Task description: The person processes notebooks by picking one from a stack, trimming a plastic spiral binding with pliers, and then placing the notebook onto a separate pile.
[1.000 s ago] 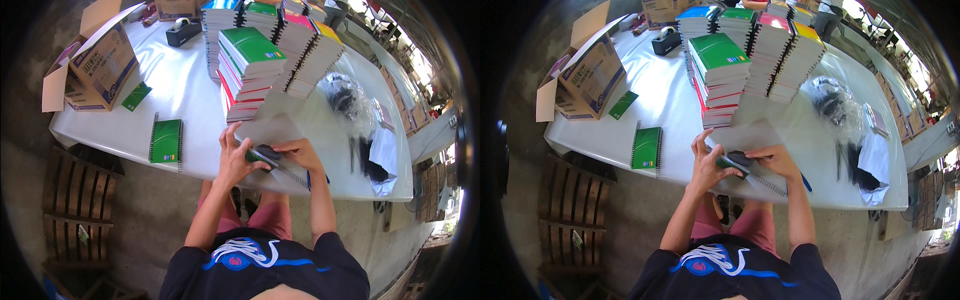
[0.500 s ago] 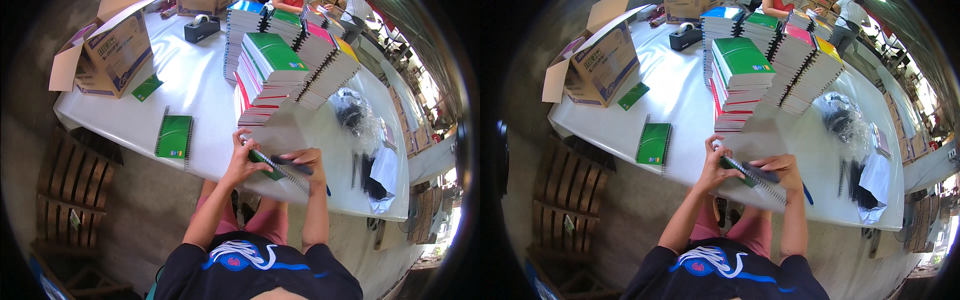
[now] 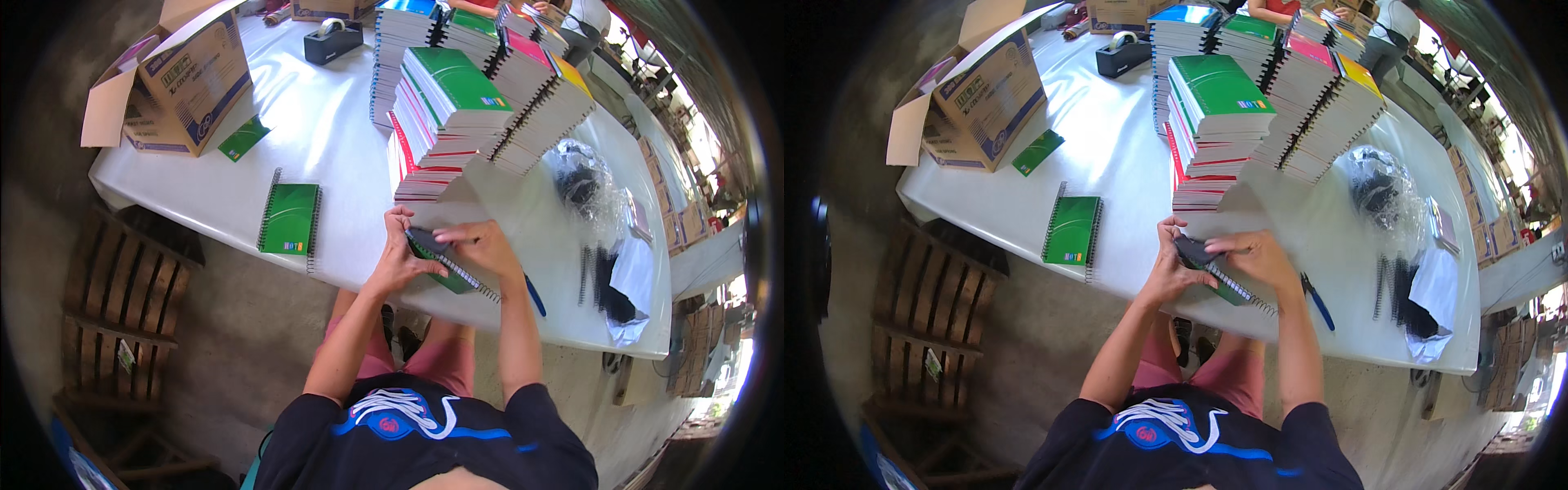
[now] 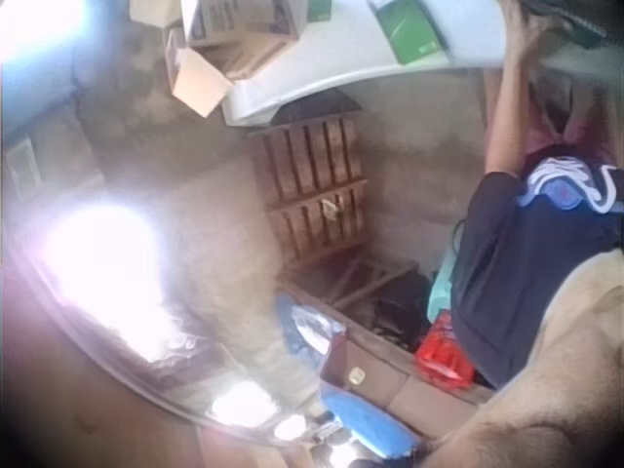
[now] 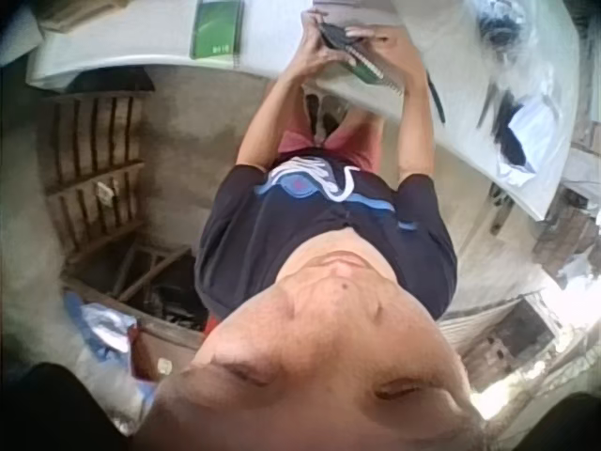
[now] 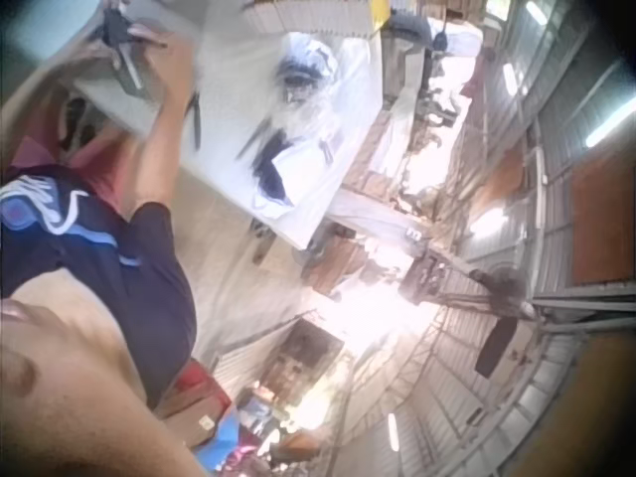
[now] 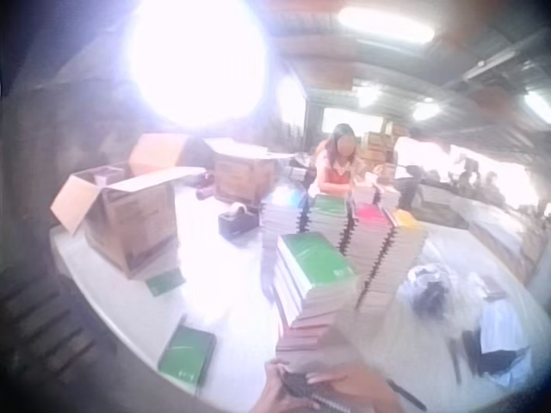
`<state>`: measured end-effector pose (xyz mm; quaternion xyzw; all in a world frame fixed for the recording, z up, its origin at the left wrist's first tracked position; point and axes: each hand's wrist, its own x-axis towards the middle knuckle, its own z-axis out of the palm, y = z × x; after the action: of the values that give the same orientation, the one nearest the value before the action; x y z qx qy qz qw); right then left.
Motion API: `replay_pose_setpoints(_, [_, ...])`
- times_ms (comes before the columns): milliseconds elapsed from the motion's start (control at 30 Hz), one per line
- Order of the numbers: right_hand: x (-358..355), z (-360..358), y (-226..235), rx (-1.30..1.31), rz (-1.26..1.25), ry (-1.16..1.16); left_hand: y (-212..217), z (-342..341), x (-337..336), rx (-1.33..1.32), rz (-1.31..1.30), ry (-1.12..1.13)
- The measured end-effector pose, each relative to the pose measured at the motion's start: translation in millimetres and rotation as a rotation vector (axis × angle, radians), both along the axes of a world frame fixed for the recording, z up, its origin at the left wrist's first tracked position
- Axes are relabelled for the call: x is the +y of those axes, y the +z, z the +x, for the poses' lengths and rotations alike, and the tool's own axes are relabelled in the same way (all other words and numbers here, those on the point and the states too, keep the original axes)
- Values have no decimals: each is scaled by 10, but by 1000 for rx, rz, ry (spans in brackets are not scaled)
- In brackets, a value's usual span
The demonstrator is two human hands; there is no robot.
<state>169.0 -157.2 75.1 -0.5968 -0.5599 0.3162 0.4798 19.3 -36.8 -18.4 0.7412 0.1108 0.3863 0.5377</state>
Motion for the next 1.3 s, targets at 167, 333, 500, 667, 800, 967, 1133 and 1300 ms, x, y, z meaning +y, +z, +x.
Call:
replay_pose_setpoints(167, [-4,-94,100,-5,21,63,42,14,-21,-3,-63,0])
replay_pose_setpoints(333, [-224,143,44,-155,31,-306,13,-9,-12,-53,-176,-26])
replay_pose_setpoints(500, [-990,204,-158,-721,-605,-857,138,-90,-21,-110,-647,-147])
replay_pose_setpoints(667, [-1462,-346,-672,-899,-679,-982,328,-154,-170,-173,-754,54])
replay_pose_setpoints(800, [-1305,-523,-427,-515,-316,-945,447,-165,-293,-160,-518,264])
replay_pose_setpoints(967, [-731,-1100,388,-590,97,-619,617,-265,-322,-193,-166,440])
replay_pose_setpoints(1133, [-461,-1202,570,-778,134,-569,786,-326,-366,-231,-103,468])
replay_pose_setpoints(1300, [-429,-1193,651,-817,61,-505,707,-328,-345,-330,1,459])
